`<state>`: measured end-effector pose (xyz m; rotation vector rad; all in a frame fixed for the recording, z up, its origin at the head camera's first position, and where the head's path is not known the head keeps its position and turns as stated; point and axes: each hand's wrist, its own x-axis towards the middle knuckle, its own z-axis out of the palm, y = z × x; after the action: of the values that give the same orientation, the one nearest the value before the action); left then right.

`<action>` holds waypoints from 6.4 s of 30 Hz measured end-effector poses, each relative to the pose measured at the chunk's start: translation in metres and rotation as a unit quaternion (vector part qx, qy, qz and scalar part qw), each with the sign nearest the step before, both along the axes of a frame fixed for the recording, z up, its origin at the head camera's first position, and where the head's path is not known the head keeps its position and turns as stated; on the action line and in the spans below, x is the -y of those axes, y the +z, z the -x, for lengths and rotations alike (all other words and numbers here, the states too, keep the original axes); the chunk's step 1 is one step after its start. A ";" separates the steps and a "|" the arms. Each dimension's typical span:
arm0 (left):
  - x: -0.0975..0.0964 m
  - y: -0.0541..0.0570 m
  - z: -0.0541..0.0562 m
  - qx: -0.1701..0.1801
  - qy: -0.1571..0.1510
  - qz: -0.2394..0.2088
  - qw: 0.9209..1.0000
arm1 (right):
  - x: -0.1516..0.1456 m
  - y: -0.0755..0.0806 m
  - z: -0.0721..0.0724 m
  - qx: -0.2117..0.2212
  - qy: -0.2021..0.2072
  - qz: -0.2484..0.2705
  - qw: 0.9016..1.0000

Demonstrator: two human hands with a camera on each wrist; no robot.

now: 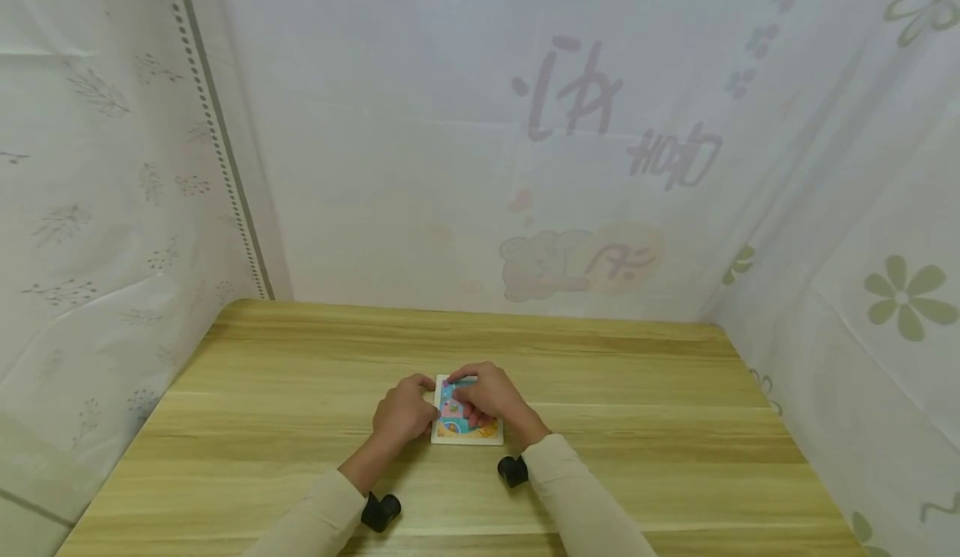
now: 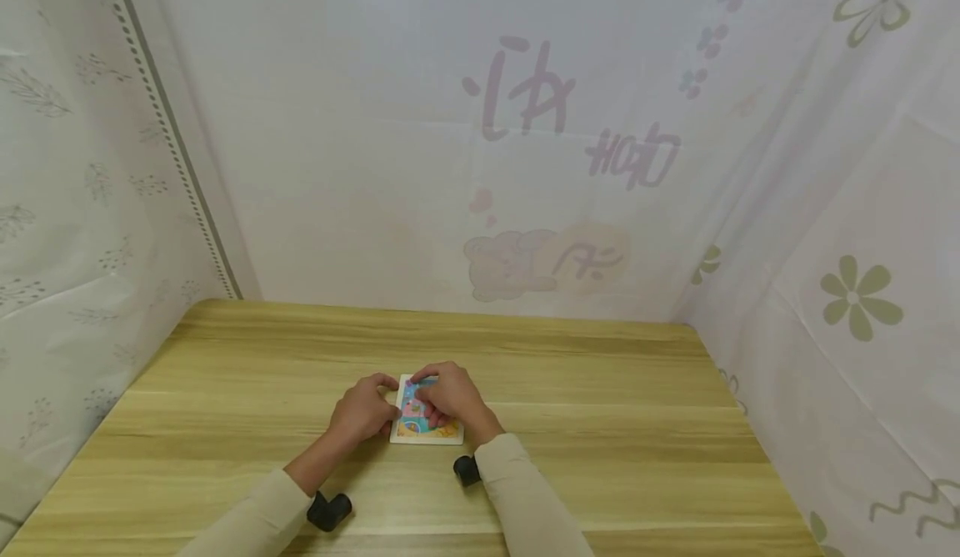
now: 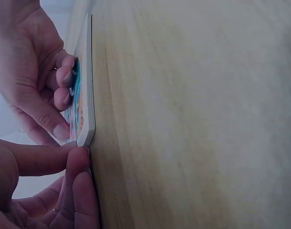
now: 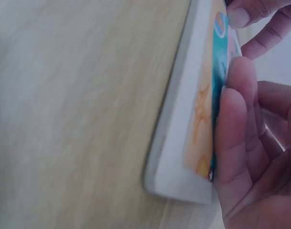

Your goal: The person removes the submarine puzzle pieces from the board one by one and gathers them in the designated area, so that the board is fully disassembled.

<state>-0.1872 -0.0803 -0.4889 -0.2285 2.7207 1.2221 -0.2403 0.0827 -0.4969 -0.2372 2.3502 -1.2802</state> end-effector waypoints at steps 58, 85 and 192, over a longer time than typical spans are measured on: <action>0.001 0.001 0.002 0.005 0.000 0.010 1.000 | -0.003 -0.008 0.003 0.036 -0.021 0.084 0.996; 0.001 0.002 0.000 0.005 -0.002 0.006 1.000 | -0.003 -0.007 0.000 0.019 -0.001 0.076 0.997; 0.001 -0.001 -0.002 -0.005 -0.011 0.016 1.000 | -0.116 -0.004 0.040 0.007 -0.161 0.020 0.987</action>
<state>-0.1849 -0.0816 -0.4894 -0.1968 2.7452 1.1788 -0.2804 0.1991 -0.5013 0.1472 2.4233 -1.4689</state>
